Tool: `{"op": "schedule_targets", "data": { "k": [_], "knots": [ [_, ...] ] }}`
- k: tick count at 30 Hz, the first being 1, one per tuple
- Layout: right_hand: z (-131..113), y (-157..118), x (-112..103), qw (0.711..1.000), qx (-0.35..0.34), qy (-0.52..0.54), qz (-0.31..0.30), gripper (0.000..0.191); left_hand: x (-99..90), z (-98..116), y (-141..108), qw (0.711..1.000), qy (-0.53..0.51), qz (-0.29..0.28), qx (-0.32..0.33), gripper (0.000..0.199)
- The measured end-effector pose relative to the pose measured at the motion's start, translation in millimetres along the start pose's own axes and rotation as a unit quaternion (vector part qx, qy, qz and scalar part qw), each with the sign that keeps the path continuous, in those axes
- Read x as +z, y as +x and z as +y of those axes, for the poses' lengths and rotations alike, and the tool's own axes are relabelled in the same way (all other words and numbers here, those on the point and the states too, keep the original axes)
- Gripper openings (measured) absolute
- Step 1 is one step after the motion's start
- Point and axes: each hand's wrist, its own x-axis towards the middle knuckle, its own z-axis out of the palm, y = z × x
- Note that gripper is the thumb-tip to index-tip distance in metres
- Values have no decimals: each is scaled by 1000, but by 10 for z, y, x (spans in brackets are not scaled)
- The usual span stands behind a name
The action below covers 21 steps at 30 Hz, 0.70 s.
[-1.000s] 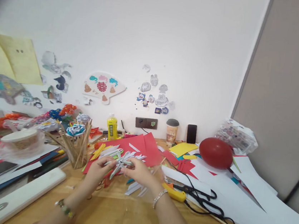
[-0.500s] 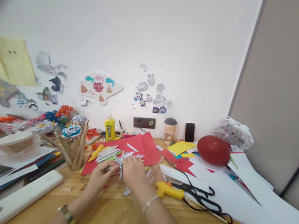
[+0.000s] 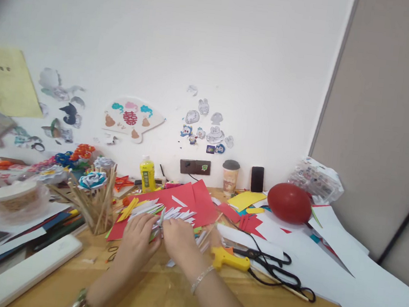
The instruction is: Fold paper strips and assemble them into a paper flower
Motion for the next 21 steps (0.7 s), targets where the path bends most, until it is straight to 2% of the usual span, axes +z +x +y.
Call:
{"op": "schedule_targets", "data": {
  "k": [2,6,9,14,18,21],
  "knots": [
    [-26,2,-5,1000,-9,-14,-6,18,24,-3,-10,999,31,-3,16,23],
    [-6,-9,2,999,-28,-34,-19,20,39,-12,-43,997,43,-51,40,25],
    [42,-18,12,999,-42,-34,-9,19,40,-38,-61,995,16,-80,54,27],
    [129,-16,-4,997,-75,-8,-6,15,34,-92,-37,993,-59,-89,49,27],
    [273,-13,-110,995,-91,47,-5,10,-13,-84,21,981,-156,-117,-15,21],
    [400,-23,-202,986,-63,153,-3,23,-33,-51,48,957,-239,-121,-116,21]
  ]
}}
